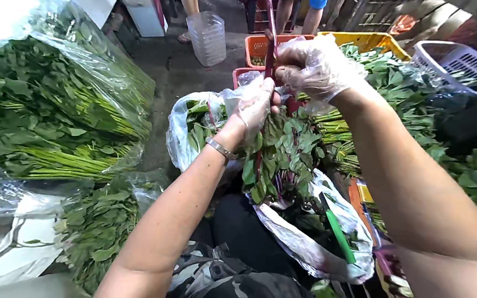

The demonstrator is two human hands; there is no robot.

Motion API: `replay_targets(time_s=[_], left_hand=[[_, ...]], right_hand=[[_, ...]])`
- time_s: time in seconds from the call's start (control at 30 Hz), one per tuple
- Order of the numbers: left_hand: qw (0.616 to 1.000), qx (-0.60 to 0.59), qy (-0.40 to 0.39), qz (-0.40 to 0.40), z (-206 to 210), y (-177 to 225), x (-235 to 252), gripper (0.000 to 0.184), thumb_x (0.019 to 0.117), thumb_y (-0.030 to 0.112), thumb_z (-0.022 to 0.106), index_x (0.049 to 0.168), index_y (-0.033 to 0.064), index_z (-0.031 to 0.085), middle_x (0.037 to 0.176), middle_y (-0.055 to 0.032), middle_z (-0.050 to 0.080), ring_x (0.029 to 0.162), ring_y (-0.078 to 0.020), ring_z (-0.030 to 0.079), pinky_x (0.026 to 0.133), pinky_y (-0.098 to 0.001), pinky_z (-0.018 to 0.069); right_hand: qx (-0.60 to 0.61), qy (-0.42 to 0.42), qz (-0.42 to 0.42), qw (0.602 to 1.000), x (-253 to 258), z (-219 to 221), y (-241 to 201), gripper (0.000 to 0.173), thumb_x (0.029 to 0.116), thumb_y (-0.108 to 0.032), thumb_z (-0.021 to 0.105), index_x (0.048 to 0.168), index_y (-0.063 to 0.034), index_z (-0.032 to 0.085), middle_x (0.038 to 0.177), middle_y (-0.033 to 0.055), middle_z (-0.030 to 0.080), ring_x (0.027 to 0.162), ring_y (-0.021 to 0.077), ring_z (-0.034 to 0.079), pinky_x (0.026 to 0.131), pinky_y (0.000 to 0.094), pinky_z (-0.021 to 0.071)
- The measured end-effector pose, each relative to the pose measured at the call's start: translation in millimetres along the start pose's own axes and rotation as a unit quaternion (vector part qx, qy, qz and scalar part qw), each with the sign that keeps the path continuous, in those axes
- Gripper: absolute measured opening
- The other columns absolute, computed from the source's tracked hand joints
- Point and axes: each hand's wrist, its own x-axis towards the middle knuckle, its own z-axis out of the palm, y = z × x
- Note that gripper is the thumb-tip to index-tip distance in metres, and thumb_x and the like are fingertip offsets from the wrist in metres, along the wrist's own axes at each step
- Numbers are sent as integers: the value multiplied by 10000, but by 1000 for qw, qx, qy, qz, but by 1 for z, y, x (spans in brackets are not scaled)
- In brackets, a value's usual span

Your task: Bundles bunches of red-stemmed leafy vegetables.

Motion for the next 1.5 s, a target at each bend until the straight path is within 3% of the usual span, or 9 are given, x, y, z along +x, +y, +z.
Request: replay_targets(time_s=[0.13, 0.27, 0.37, 0.5, 0.63, 0.87, 1.17, 1.37, 1.5], left_hand=[[996, -54, -70, -7, -19, 0, -6, 280, 1125, 212, 278, 977, 149, 508, 676, 87, 462, 543, -11, 465, 532, -159, 452], [993, -63, -51, 89, -63, 11, -25, 332, 1104, 171, 264, 912, 203, 533, 687, 120, 535, 609, -10, 543, 630, -189, 529], [987, -70, 3, 142, -115, 30, -39, 358, 1115, 182, 238, 920, 233, 532, 712, 130, 558, 614, -1, 549, 613, -163, 526], [985, -23, -8, 170, -199, 22, -52, 316, 1118, 231, 312, 935, 204, 568, 743, 106, 544, 571, 21, 496, 527, -96, 441], [994, 51, 23, 96, -179, -1, -52, 294, 1121, 300, 279, 952, 293, 519, 699, 162, 471, 549, 17, 443, 526, -138, 429], [981, 192, 5, -25, -103, -52, -57, 351, 1114, 337, 319, 1343, 136, 495, 784, 60, 483, 593, -32, 469, 586, -217, 455], [982, 186, -1, -6, -103, -58, -60, 257, 1104, 343, 398, 1212, 152, 531, 777, 56, 478, 598, -27, 470, 584, -208, 444], [972, 233, -25, -2, -80, -71, -58, 329, 1102, 368, 400, 1259, 117, 543, 751, -17, 510, 559, -98, 480, 532, -280, 440], [969, 247, -26, -8, -83, -66, -60, 294, 1098, 332, 411, 1235, 113, 552, 747, -4, 516, 563, -88, 480, 540, -269, 438]], right_hand=[[-162, 47, -84, 982, -1, -2, 10, 206, 973, -95, 562, 1031, -30, 749, 1044, 246, 709, 1016, 451, 672, 903, 633, 469], [-162, 108, 71, 978, -17, 11, 52, 326, 995, -151, 508, 1224, -141, 740, 1132, 195, 731, 1113, 407, 667, 1002, 614, 437], [-199, -40, 222, 954, -41, 42, 59, 635, 993, -139, 561, 1595, -121, 360, 1379, 304, 572, 1221, 538, 570, 977, 737, 401], [-195, -271, 241, 911, -106, 106, 31, 262, 947, -207, 675, 1200, -161, 728, 1143, 230, 695, 1085, 487, 640, 903, 712, 472], [-130, -397, 371, 829, -149, 163, 19, 545, 976, -577, 579, 1031, -60, 745, 1069, 239, 712, 1086, 458, 656, 910, 705, 481], [-54, -383, 460, 799, -164, 178, 27, 438, 960, -496, 619, 1021, -87, 762, 1127, 212, 713, 1136, 425, 643, 931, 703, 461], [-42, -65, 390, 918, -171, 58, 34, 179, 942, -120, 652, 1075, -36, 739, 1005, 240, 726, 978, 461, 689, 844, 709, 494], [-61, -315, 426, 846, -161, 140, 16, 553, 957, -619, 593, 994, -96, 766, 1016, 200, 730, 1034, 415, 682, 881, 694, 499], [-39, -363, 484, 795, -150, 168, 7, 400, 962, -428, 639, 1049, -51, 744, 1137, 231, 700, 1139, 431, 639, 927, 685, 473]])
